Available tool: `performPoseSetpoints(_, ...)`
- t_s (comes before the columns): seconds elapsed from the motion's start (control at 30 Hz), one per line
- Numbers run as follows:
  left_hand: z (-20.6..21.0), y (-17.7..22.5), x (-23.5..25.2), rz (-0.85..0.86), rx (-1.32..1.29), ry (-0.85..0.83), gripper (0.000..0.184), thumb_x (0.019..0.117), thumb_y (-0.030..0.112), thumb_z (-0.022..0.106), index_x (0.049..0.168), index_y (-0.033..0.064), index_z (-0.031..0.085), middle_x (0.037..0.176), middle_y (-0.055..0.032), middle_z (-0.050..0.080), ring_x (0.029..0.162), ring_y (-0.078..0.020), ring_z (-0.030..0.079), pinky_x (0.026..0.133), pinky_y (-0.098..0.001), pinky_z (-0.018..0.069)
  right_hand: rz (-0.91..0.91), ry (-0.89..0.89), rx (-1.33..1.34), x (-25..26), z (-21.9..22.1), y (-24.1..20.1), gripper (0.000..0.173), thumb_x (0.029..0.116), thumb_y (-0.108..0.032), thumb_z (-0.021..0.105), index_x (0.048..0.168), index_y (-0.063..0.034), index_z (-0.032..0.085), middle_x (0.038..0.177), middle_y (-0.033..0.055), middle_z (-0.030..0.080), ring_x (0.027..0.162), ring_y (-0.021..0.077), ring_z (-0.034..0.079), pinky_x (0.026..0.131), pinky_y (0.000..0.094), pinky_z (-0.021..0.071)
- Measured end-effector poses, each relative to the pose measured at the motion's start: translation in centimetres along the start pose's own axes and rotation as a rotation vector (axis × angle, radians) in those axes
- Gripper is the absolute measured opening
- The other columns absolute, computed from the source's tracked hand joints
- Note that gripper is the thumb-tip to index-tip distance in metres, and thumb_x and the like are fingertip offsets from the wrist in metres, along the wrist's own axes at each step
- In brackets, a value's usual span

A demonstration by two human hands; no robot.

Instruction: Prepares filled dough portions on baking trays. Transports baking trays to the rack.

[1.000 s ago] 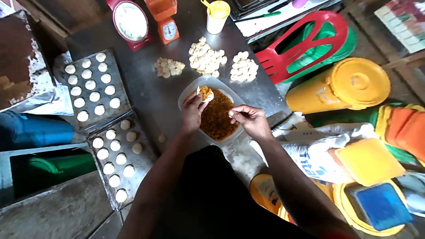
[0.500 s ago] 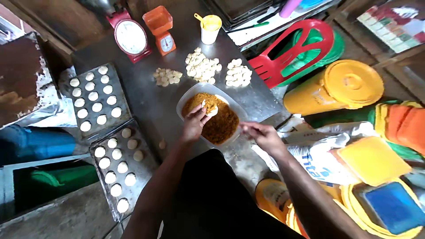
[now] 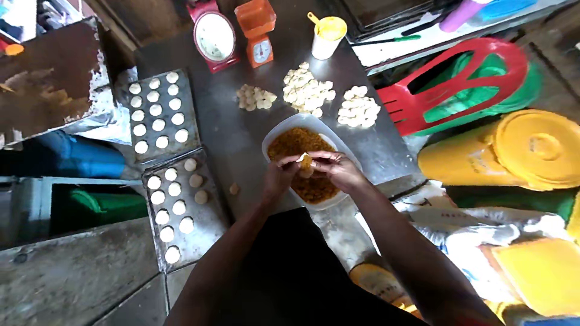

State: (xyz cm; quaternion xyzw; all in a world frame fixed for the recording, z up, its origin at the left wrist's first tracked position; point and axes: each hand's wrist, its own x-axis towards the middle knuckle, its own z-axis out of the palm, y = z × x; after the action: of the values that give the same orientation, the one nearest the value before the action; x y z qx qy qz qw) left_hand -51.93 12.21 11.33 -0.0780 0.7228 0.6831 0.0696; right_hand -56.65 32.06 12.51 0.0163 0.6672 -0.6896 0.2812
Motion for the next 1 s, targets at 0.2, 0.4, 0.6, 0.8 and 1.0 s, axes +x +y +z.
performPoseSetpoints(0.2,-0.6,0.6,0.8,-0.044,0.232,0.062,0.023,0.0952,0.005,0.068,0.116,0.0112,0.075,0.119,-0.0115,0.065,0.098,-0.0189,0.068,0.085,-0.0377,0.0608,-0.099,0.046,-0.065,2.0,1.2,1.0,0.021,0.092,0.006,0.068,0.109,-0.0012,0.075,0.103,0.0128,0.075,0.079,0.0237,0.074,0.071,0.0405,0.0654)
performPoseSetpoints(0.4,-0.7,0.4,1.2,-0.15,0.121,0.061,0.024,0.0959,-0.001,0.065,0.119,0.0035,0.072,0.12,-0.0184,0.062,0.089,-0.0225,0.072,0.078,-0.0376,0.0658,-0.086,0.136,-0.159,2.8,1.9,1.2,0.022,0.0909,0.007,0.065,0.107,-0.0033,0.077,0.106,0.0108,0.075,0.08,0.0237,0.074,0.071,0.0414,0.0652)
performPoseSetpoints(0.6,-2.2,0.1,0.4,-0.118,-0.01,-0.016,0.032,0.1037,0.007,0.05,0.131,0.0041,0.066,0.126,-0.0174,0.06,0.098,-0.025,0.069,0.085,-0.0425,0.0622,-0.097,0.047,-0.115,2.3,1.7,1.0,0.021,0.098,-0.007,0.067,0.118,-0.0052,0.075,0.109,0.0096,0.075,0.09,0.0221,0.073,0.078,0.0411,0.0642)
performPoseSetpoints(0.8,-2.4,0.0,-0.2,-0.065,0.055,-0.018,0.026,0.0958,0.013,0.072,0.12,0.0039,0.071,0.114,-0.0144,0.065,0.089,-0.0206,0.071,0.079,-0.0375,0.0647,-0.156,0.094,-0.123,1.3,3.0,0.9,0.014,0.0924,-0.001,0.073,0.106,-0.004,0.077,0.1,0.01,0.076,0.078,0.0222,0.074,0.068,0.0399,0.0658)
performPoseSetpoints(1.0,-2.7,0.6,-1.1,-0.05,0.166,0.073,0.02,0.0958,0.009,0.07,0.116,0.0065,0.073,0.114,-0.0137,0.065,0.087,-0.0204,0.072,0.079,-0.0388,0.0657,-0.16,-0.006,-0.224,-0.1,3.8,-0.3,0.029,0.0906,-0.005,0.076,0.12,-0.0085,0.074,0.112,0.008,0.075,0.093,0.0222,0.073,0.083,0.0415,0.064)
